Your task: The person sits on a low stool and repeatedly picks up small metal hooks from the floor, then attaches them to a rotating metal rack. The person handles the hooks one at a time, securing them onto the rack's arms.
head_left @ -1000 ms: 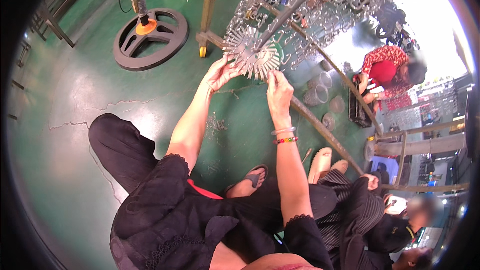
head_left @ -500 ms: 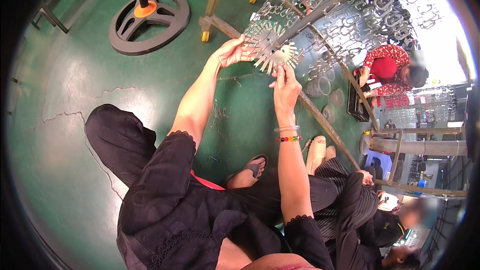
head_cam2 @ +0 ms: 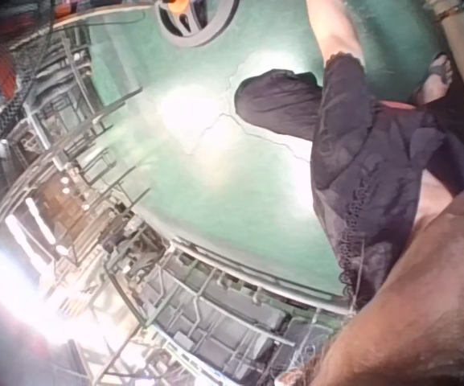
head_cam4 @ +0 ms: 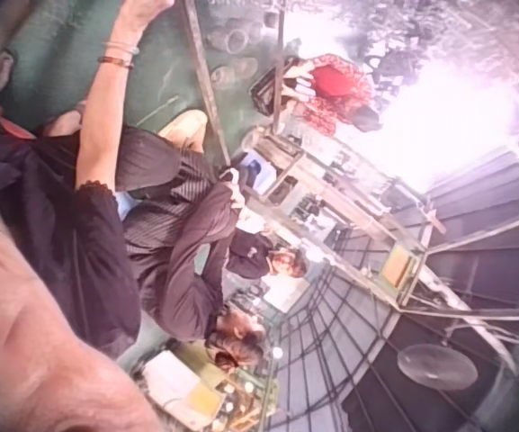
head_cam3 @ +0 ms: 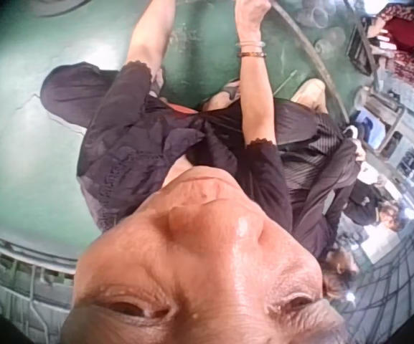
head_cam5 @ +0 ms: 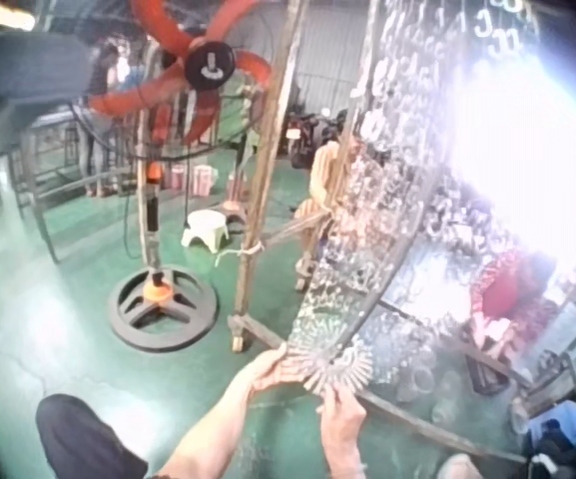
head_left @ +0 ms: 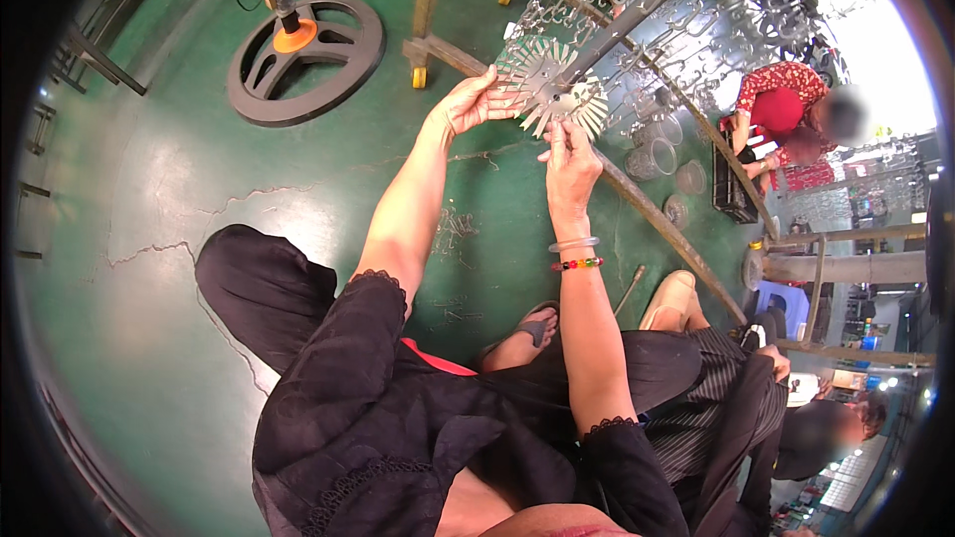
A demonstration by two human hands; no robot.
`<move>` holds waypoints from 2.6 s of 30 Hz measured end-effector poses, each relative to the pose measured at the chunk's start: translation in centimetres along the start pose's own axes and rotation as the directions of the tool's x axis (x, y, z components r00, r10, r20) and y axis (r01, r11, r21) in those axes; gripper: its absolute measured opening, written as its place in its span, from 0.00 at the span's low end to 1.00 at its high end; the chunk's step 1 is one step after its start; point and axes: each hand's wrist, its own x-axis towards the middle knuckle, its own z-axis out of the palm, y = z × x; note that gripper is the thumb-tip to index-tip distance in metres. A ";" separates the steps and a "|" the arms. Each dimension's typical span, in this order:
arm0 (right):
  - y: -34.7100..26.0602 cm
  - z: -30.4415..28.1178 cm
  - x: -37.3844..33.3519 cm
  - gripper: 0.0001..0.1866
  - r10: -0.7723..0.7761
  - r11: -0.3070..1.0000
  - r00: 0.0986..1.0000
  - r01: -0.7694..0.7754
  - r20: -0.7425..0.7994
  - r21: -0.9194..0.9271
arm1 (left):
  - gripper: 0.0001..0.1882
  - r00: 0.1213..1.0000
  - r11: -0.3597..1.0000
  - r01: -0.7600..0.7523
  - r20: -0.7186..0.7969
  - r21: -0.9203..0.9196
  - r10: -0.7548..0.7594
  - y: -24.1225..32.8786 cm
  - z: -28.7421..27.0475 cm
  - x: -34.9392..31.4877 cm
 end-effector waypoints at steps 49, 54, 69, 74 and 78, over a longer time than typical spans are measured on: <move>-3.5 -7.1 -3.6 0.14 0.395 0.388 0.806 -0.582 0.442 0.715 | 0.07 0.978 0.625 -0.151 0.022 0.766 0.209 -2.4 17.6 -8.7; 0.8 -9.3 -5.8 0.11 0.413 0.820 0.885 -0.464 0.214 0.336 | 0.12 0.978 0.618 0.006 0.123 0.786 -0.166 -2.9 16.8 -8.9; 1.7 -12.8 -6.9 0.07 0.468 0.866 0.881 -0.472 0.068 0.166 | 0.11 0.737 -0.311 0.441 -0.538 0.842 -0.409 -23.2 -0.5 -22.1; 1.1 -12.8 -6.5 0.10 0.551 0.806 0.829 -0.557 0.090 0.200 | 0.16 0.809 -0.315 0.468 -0.544 0.826 -0.223 -22.5 -1.9 -22.3; 1.6 -12.8 -6.4 0.12 0.576 0.762 0.813 -0.572 0.086 0.302 | 0.14 0.836 -0.185 0.549 -0.541 0.815 0.094 -20.9 -4.3 -20.5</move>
